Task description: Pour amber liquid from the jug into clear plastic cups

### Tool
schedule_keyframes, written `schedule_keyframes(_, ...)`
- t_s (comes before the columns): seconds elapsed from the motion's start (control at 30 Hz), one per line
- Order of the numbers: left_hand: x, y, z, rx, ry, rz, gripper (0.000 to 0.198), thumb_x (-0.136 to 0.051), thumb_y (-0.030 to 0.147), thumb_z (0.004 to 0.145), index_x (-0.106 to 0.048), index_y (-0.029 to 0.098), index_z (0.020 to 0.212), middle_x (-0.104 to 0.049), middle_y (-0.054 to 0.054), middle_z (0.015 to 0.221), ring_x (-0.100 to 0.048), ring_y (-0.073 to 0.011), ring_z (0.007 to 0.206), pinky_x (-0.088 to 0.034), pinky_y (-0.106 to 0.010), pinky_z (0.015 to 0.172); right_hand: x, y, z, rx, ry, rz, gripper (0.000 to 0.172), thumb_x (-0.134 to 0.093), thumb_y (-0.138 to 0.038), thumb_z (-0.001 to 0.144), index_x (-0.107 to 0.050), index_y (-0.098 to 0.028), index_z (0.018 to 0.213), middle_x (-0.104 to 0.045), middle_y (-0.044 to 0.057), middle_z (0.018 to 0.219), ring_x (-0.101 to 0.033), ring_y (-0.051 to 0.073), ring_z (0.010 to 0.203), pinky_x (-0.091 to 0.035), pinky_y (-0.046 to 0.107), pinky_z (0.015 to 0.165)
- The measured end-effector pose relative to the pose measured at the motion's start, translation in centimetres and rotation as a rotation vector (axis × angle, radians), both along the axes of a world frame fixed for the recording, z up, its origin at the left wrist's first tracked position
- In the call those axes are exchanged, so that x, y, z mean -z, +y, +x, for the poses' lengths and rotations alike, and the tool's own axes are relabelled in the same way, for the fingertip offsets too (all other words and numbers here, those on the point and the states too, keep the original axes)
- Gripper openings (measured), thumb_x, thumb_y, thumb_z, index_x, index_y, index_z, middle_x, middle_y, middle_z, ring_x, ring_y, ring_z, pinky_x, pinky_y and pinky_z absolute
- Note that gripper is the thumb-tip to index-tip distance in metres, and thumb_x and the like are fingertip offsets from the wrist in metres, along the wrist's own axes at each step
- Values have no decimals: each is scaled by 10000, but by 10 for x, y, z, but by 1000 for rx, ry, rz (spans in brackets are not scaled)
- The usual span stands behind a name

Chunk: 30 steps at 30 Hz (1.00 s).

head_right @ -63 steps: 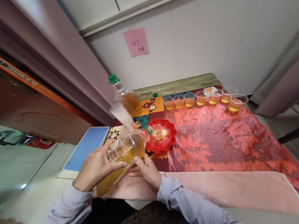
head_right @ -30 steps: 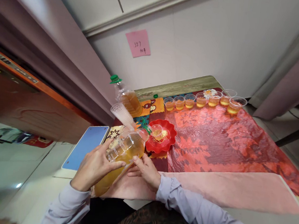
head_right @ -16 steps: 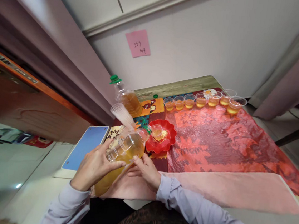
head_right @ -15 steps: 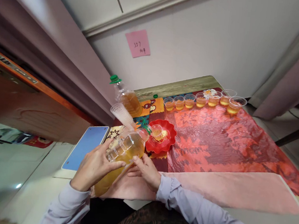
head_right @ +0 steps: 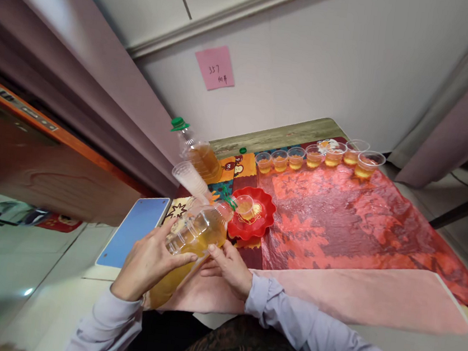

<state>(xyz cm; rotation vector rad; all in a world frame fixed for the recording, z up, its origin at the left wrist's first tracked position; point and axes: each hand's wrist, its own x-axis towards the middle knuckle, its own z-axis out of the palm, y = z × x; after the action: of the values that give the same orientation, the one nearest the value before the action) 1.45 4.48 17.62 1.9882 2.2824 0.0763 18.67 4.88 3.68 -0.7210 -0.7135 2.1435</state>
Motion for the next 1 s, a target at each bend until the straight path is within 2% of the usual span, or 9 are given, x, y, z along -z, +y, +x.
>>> schedule_keyframes(0.13,17,-9,-9,-12,-119,64,988,-890,581,713,-533,207,1555,-681,-173,1505,-655,-372,1392,-545,-499,1147,1,2,5,-1,-62,68,748,-795,-764,831,-571,-221,1294,-751,52,1042,-778,185,847,-664,373,824)
schedule_keyframes(0.33,69,-39,-23,-32,-389,343,1075,-869,661,714,-482,194,1601,-614,-196,1574,-616,-371,1435,-492,-533,1222,-11,9,21,7,-170,387,677,-778,-670,903,-536,-267,1390,-711,111,1344,-748,271,1137,-657,405,864)
schedule_keyframes(0.43,90,-58,-27,-102,-453,455,1121,-862,694,708,-455,197,1628,-591,-198,1596,-591,-384,1460,-479,-538,1233,-21,8,22,8,-188,566,597,-757,-625,942,-547,-280,1381,-728,95,1322,-750,279,1148,-636,457,981)
schedule_keyframes(0.53,103,-76,-32,-202,-509,510,1101,-844,695,724,-453,214,1633,-578,-192,1607,-594,-392,1452,-448,-559,1250,-27,4,19,-27,-226,673,577,-708,-570,997,-508,-293,1462,-730,97,1342,-776,264,1078,-645,462,972)
schedule_keyframes(0.6,110,-88,-36,-262,-544,541,1099,-834,703,723,-452,215,1631,-583,-195,1597,-608,-402,1429,-457,-574,1233,-27,0,18,-55,-274,742,635,-715,-538,999,-468,-296,1531,-726,107,1373,-784,259,1049,-664,447,922)
schedule_keyframes(0.7,118,-101,-39,-305,-574,587,1105,-834,687,718,-435,212,1633,-605,-198,1565,-636,-401,1390,-496,-570,1190,-24,2,24,-32,-375,867,698,-729,-504,995,-439,-290,1593,-740,113,1364,-775,271,1123,-664,457,953)
schedule_keyframes(0.87,125,-109,-37,-279,-520,669,1087,-828,682,722,-459,188,1618,-644,-201,1512,-666,-393,1346,-545,-527,1135,-22,45,62,286,-774,1055,421,-695,-468,1017,-670,-264,1384,-773,125,1297,-766,303,1169,-642,495,1007)
schedule_keyframes(0.93,128,-108,-37,-274,-500,698,1102,-819,704,720,-460,175,1618,-666,-204,1478,-694,-390,1296,-577,-515,1084,-21,73,79,398,-983,1150,431,-710,-482,1002,-687,-237,1355,-750,156,1344,-733,338,1237,-604,540,1070)
schedule_keyframes(1.0,131,-108,-37,-279,-487,723,1124,-817,722,716,-454,164,1622,-676,-211,1460,-711,-390,1262,-591,-512,1052,-17,98,93,406,-1180,1226,541,-749,-526,959,-668,-202,1385,-694,202,1431,-672,383,1335,-548,590,1135)
